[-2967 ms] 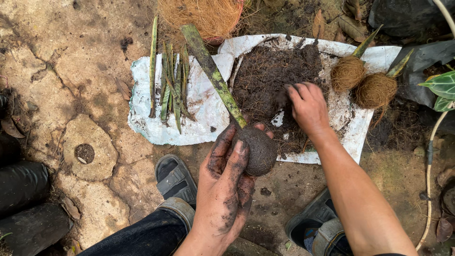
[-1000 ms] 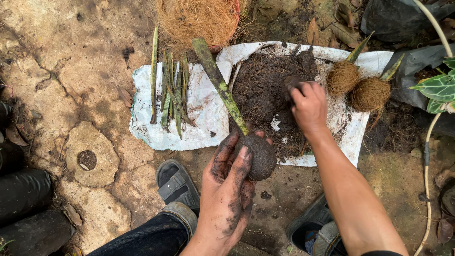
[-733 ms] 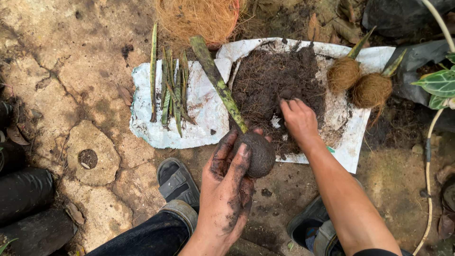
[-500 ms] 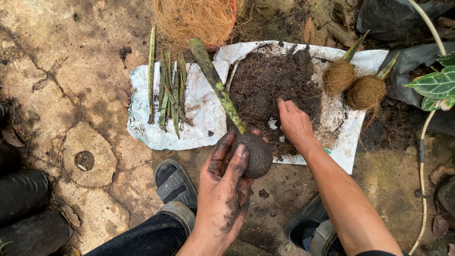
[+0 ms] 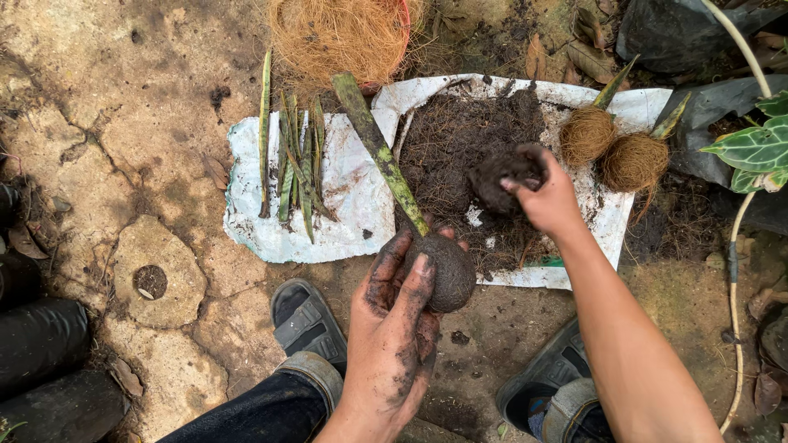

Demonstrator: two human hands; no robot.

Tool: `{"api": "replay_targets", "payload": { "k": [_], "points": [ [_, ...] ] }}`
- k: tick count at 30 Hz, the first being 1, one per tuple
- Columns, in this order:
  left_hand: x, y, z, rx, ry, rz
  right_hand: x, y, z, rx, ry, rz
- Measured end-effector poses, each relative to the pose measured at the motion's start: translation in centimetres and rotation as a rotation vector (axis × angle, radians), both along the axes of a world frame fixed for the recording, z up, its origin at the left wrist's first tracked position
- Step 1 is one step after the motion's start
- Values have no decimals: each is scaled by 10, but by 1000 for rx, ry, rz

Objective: The person holds a plant cutting with a bulbous base and repeatedly packs soil around the base and lower stem. They rotate the cutting to cover all sides, then set it down and pick up another cutting to repeat the process.

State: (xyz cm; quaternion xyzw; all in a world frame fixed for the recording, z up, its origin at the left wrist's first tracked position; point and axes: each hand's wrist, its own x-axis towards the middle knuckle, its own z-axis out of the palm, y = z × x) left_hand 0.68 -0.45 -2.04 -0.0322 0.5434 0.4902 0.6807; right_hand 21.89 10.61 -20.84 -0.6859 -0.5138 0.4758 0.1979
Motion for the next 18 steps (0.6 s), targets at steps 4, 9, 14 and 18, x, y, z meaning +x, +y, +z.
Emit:
{"api": "replay_targets", "payload": {
  "k": [4,9,14,18],
  "points": [
    [0,0,0,50,-34,16,2,0,-6,-16,58,-28],
    [0,2,1,-52,-33,28,1,2,0,-170,-91,58],
    [1,3,6,-68,-62,26,-23,8,3,-352,-412,229],
    [2,3,5,-67,-56,47,-29,4,0,-277,-472,168]
  ]
}}
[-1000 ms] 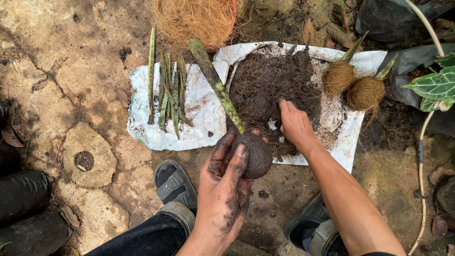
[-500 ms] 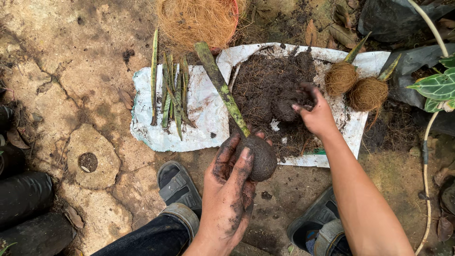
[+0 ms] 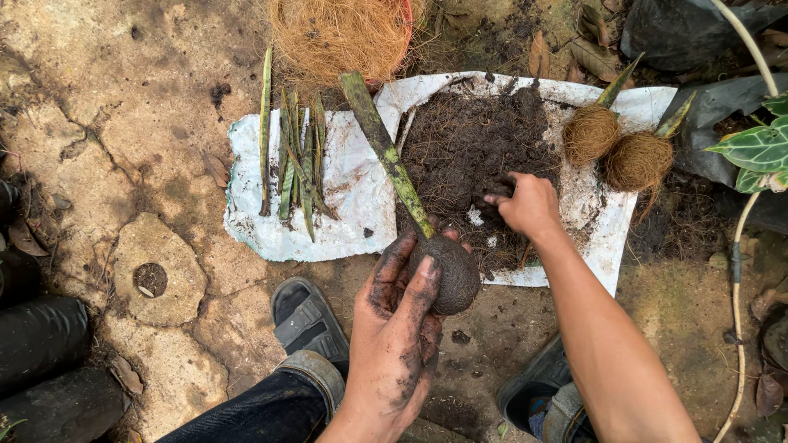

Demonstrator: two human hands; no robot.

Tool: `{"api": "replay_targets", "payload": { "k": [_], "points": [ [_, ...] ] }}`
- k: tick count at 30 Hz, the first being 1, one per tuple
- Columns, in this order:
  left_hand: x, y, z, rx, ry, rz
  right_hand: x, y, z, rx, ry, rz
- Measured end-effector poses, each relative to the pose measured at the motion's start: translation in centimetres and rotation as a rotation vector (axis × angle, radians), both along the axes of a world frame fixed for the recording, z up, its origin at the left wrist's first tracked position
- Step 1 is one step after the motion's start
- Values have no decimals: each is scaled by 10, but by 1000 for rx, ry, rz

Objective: The person holds a plant cutting with a bulbous base and repeatedly packs soil around the base and lower stem. They rotate the cutting to cover all sides, then set it down and pick up another cutting to repeat the process.

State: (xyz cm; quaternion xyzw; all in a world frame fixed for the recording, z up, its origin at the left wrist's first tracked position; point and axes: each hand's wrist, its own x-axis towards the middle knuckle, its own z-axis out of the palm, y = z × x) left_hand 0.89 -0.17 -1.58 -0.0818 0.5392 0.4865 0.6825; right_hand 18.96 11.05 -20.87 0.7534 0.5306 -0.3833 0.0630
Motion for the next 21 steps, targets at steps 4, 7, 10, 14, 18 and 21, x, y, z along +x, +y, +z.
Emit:
{"api": "replay_targets", "payload": {
  "k": [4,7,10,14,18,21],
  "points": [
    [-1,-5,-6,113,19,-30,-1,-4,-3,40,0,-110],
    [-3,-8,-10,115,35,-69,-3,-7,-6,53,44,-228],
    [-2,-8,-11,115,33,-47,4,-9,-7,82,93,-208],
    [0,-7,-9,98,32,-29,22,-8,-5,547,143,277],
    [0,-6,-7,56,37,-19,20,-2,1,363,-129,587],
    [-1,-4,-8,74,37,-26,4,-2,1,370,-269,584]
  ]
}}
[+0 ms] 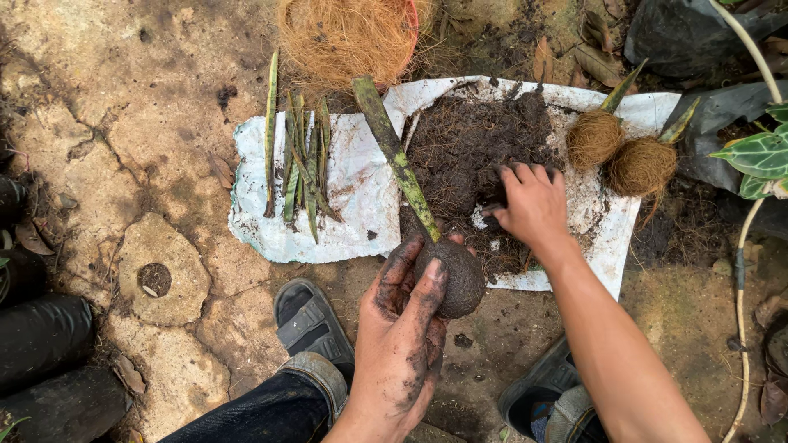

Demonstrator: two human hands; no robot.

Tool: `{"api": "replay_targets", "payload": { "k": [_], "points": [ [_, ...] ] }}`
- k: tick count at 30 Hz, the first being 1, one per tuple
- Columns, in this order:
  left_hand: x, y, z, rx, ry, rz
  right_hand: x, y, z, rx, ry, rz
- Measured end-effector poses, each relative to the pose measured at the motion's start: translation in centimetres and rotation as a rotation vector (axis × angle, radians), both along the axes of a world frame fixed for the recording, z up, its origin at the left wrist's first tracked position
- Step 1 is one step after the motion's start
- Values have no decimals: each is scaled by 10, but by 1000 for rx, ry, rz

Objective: The person holds a plant cutting with a bulbous base and repeatedly packs soil around the base and lower stem. They rotate the cutting to cover all sides, then set it down and pick up another cutting to repeat the process.

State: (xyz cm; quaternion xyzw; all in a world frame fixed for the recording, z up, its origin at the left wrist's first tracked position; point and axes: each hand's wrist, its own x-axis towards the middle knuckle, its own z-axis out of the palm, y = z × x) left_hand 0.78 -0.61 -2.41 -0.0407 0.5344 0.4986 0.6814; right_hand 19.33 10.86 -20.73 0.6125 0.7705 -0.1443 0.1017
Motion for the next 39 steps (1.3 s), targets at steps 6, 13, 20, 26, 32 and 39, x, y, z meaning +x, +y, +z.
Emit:
{"api": "replay_targets", "payload": {
  "k": [6,13,20,26,32,39],
  "points": [
    [0,-1,0,29,-21,8,-21,-5,-10,338,-106,97],
    [0,2,3,-47,27,-28,-15,0,-11,108,57,-122],
    [0,-1,1,5,25,-29,0,2,-5,-224,458,-828],
    [-2,-4,-7,-23,52,-45,20,3,-2,-336,817,-792],
    [-1,-3,-5,-52,22,-7,28,2,2,-387,1012,-760],
    [-2,-3,-1,-54,28,-4,31,-14,-6,-557,1609,-1114]
  ]
}}
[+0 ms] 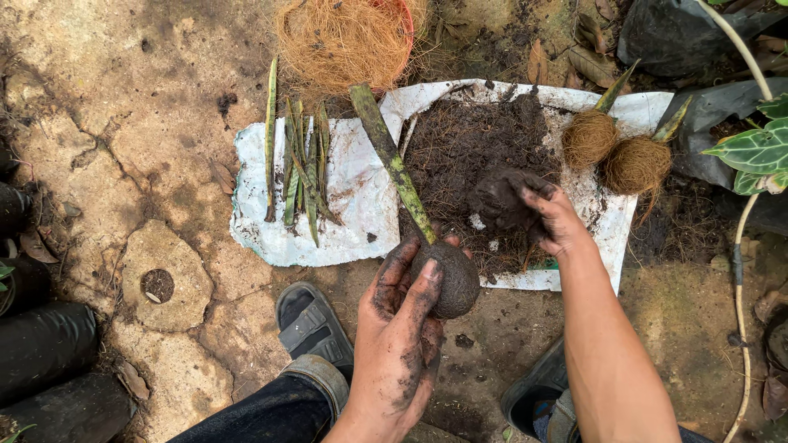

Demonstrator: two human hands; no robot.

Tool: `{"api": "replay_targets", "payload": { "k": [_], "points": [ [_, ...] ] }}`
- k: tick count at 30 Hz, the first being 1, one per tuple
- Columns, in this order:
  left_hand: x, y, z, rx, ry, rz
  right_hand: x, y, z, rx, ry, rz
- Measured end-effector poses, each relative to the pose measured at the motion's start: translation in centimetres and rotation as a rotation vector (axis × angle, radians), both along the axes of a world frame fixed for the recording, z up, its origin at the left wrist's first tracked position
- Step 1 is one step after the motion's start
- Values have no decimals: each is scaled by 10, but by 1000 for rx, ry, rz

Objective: The person holds a plant cutting with a bulbous base and repeatedly packs soil around the base and lower stem. They rotate the cutting to cover all sides, then set it down and pick up another cutting to repeat the process.

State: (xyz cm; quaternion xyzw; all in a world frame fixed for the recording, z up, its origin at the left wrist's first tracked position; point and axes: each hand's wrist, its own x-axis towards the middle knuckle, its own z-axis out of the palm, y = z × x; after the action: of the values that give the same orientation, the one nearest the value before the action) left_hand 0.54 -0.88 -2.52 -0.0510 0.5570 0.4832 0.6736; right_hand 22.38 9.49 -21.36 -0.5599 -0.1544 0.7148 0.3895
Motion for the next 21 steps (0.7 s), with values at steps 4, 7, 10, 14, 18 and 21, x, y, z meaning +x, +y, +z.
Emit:
{"api": "replay_targets", "payload": {
  "k": [4,7,10,14,18,21],
  "points": [
    [1,-3,-1,95,-25,-1,-8,0,1,-47,-190,21],
    [1,-2,-2,82,-30,-3,-17,3,5,-128,-410,103],
    [1,-3,-2,99,-57,10,-22,5,7,-37,-460,80],
    [1,-2,-2,99,-48,5,-28,7,4,63,-556,-24],
    [1,-2,-3,70,-52,2,-29,6,5,138,-903,134],
    [1,-2,-3,115,-40,-5,-29,7,5,294,-1010,261]
  ]
}}
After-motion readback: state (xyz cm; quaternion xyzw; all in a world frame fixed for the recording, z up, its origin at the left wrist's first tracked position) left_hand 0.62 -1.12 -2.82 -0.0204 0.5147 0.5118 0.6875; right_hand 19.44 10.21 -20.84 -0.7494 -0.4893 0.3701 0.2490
